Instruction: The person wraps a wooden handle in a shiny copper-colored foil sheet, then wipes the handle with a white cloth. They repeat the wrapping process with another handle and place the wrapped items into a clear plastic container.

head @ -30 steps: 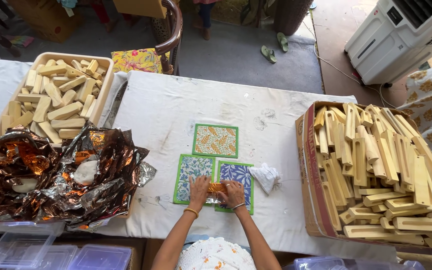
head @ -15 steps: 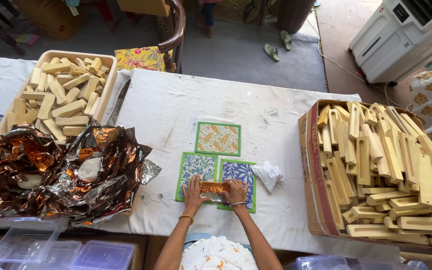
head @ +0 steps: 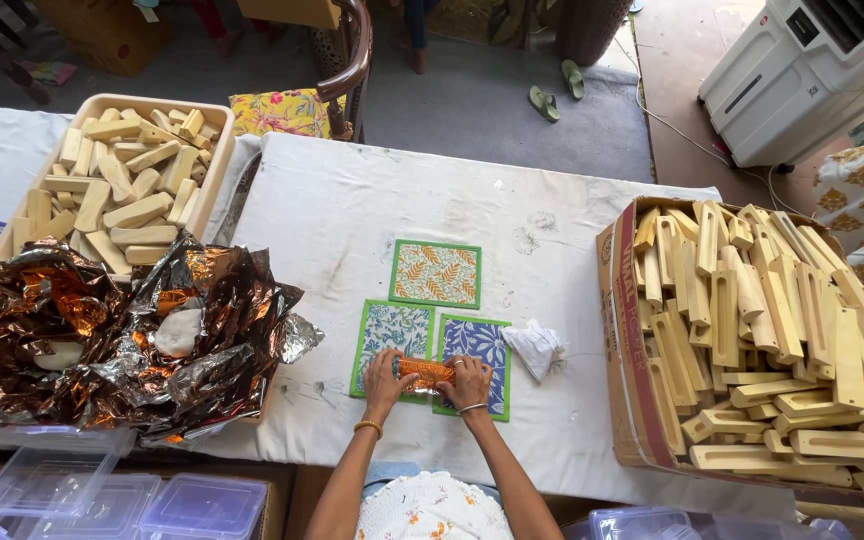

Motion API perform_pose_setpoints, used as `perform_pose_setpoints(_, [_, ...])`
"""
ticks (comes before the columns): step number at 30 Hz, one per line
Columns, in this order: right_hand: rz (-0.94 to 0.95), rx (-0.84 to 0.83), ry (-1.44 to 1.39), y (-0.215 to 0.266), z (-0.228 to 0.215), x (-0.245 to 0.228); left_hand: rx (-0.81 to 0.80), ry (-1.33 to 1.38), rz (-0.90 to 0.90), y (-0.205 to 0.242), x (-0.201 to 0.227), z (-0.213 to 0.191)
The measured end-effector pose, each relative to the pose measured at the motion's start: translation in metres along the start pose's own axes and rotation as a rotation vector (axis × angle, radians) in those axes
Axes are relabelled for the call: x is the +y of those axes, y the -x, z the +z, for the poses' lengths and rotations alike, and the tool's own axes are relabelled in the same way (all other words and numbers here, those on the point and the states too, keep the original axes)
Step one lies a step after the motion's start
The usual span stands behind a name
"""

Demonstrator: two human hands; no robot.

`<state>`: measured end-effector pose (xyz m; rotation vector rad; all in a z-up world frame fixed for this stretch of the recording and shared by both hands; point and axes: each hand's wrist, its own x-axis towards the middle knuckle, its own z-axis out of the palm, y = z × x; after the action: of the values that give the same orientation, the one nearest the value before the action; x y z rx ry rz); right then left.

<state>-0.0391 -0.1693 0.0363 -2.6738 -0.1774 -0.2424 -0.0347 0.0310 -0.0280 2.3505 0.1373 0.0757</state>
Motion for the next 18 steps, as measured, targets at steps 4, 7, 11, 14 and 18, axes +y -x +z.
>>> perform_pose_setpoints(4, [-0.032,0.040,0.020,0.005,0.002,-0.002,-0.105,-0.040,-0.086,0.001,0.022,-0.014])
perform_pose_setpoints(7, [-0.068,0.051,0.039,0.011,0.005,-0.001,-0.073,-0.046,0.026,0.000,0.037,-0.027])
perform_pose_setpoints(11, [-0.132,0.061,0.114,0.015,0.020,0.005,-0.118,-0.116,0.145,0.000,0.031,-0.025])
perform_pose_setpoints(14, [-0.131,0.012,0.100,0.010,-0.001,-0.008,-0.121,-0.152,0.144,0.003,0.027,-0.020])
perform_pose_setpoints(18, [-0.086,-0.111,-0.052,0.006,-0.008,-0.007,-0.046,-0.198,0.239,0.005,0.019,-0.016])
